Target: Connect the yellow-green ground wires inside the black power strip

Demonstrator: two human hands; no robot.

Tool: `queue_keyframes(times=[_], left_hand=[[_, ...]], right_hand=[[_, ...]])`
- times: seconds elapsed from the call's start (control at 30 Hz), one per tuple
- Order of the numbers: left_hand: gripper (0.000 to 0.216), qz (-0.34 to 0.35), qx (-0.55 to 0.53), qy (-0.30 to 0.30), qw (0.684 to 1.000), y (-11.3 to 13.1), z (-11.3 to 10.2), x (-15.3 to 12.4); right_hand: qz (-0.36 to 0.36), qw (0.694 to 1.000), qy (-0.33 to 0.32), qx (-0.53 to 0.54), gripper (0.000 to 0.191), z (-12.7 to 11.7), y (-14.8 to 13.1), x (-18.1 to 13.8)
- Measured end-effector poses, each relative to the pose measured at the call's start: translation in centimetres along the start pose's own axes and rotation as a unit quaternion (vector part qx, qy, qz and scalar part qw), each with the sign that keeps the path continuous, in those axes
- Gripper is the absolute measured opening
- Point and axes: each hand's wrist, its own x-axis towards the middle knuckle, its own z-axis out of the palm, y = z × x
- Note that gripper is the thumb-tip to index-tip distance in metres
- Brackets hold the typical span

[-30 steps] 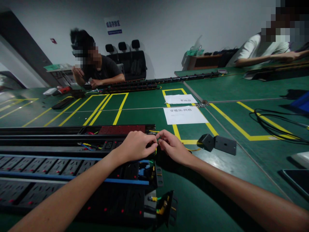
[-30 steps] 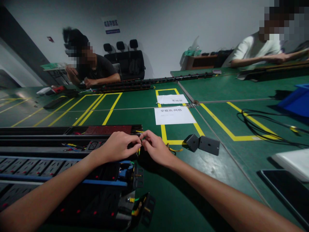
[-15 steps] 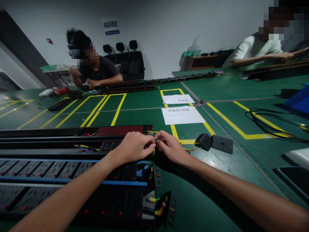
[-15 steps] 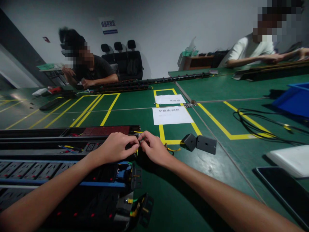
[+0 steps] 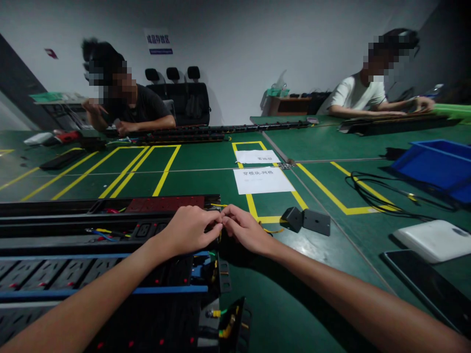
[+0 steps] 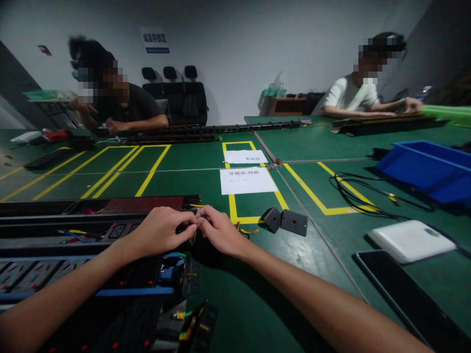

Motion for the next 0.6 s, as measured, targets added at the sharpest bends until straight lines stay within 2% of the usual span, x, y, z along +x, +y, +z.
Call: queue_keyframes(times=[0.13, 0.4, 0.6], left_hand=[[0.025, 0.002, -0.003, 0.000, 1.000, -0.08, 0.06, 0.08], [0.035, 0.002, 0.000, -0.008, 1.000, -0.09, 0.07, 0.09], [0.034, -0.004, -0.002, -0.011, 1.000, -0.18, 0.15, 0.12]], right_hand=[[-0.009, 1.000, -0.010, 0.024, 0.006, -0.02, 0.16, 0.03], [-0.065, 0.998, 0.019, -0.008, 0.010, 0.31, 0.77, 0.29], [-0.056, 0.998, 0.020, -0.001, 0.009, 0.28, 0.85, 0.35]])
